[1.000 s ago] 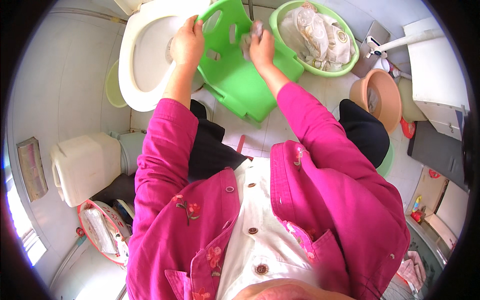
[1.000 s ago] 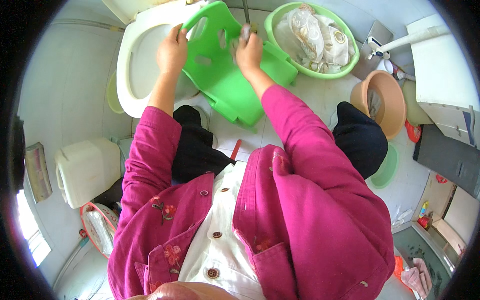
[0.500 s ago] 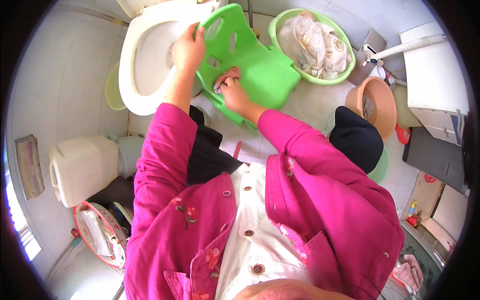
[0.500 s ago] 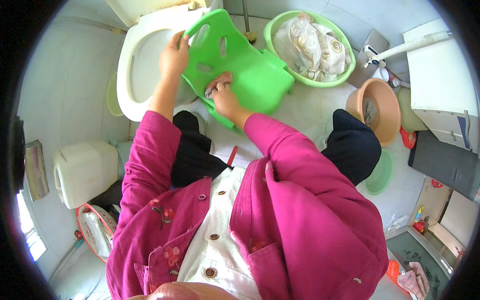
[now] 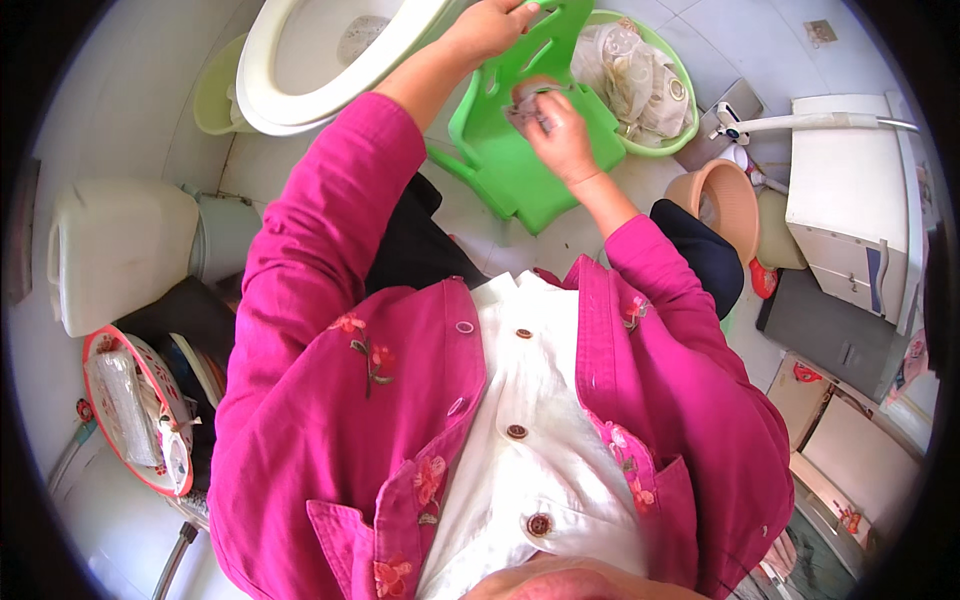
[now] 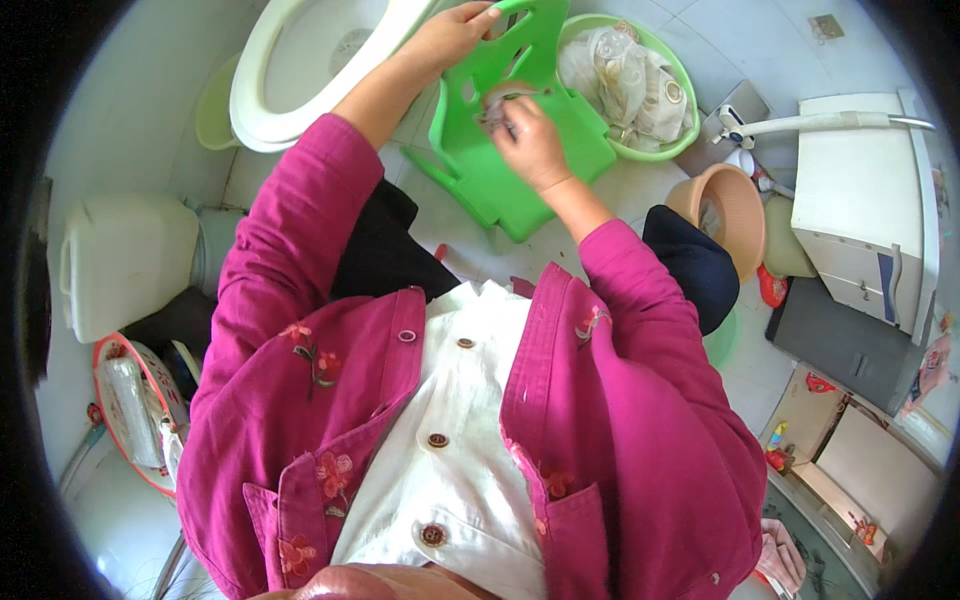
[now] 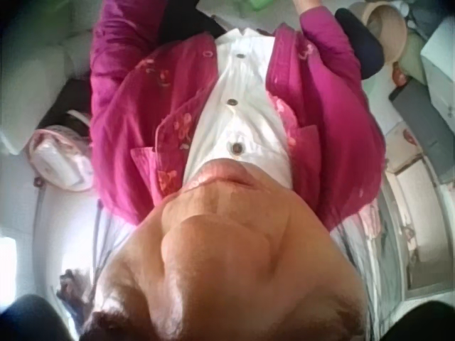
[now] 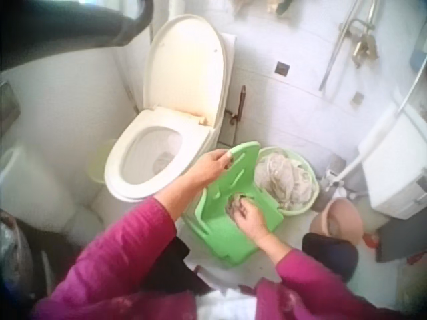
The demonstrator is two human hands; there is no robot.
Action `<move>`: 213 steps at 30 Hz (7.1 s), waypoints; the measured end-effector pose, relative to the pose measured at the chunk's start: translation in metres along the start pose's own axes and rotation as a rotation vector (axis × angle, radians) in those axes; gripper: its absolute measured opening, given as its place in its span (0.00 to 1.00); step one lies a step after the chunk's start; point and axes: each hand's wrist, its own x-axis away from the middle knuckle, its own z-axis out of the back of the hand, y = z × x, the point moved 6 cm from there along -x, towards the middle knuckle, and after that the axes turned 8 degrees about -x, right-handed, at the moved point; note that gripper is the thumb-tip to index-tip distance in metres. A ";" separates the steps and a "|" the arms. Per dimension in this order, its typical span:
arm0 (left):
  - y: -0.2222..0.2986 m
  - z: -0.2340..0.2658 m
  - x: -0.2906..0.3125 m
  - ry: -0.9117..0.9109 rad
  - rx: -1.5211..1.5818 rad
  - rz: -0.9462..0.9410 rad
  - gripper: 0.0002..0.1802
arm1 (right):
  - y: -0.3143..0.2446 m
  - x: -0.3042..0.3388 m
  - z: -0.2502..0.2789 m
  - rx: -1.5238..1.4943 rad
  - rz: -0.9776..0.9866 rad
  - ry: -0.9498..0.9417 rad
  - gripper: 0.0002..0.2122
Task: The person sits on the floor and scrubs a green plastic stool with a cloth. They repeatedly wipe the stool's surface and legs, occasionally dipping the cloth into a nearby basin of water and wringing it out. The stool is turned over to clean different sides.
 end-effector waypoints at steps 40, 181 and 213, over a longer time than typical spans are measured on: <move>-0.013 -0.001 0.026 0.093 -0.203 -0.037 0.25 | -0.034 -0.017 -0.032 0.563 0.757 -0.714 0.11; 0.101 -0.190 0.143 -0.110 0.212 -0.250 0.28 | 0.015 0.016 0.214 -0.325 -0.911 0.225 0.09; 0.110 -0.214 0.094 -0.304 0.159 -0.350 0.23 | -0.018 0.085 0.254 -0.679 -0.858 0.605 0.23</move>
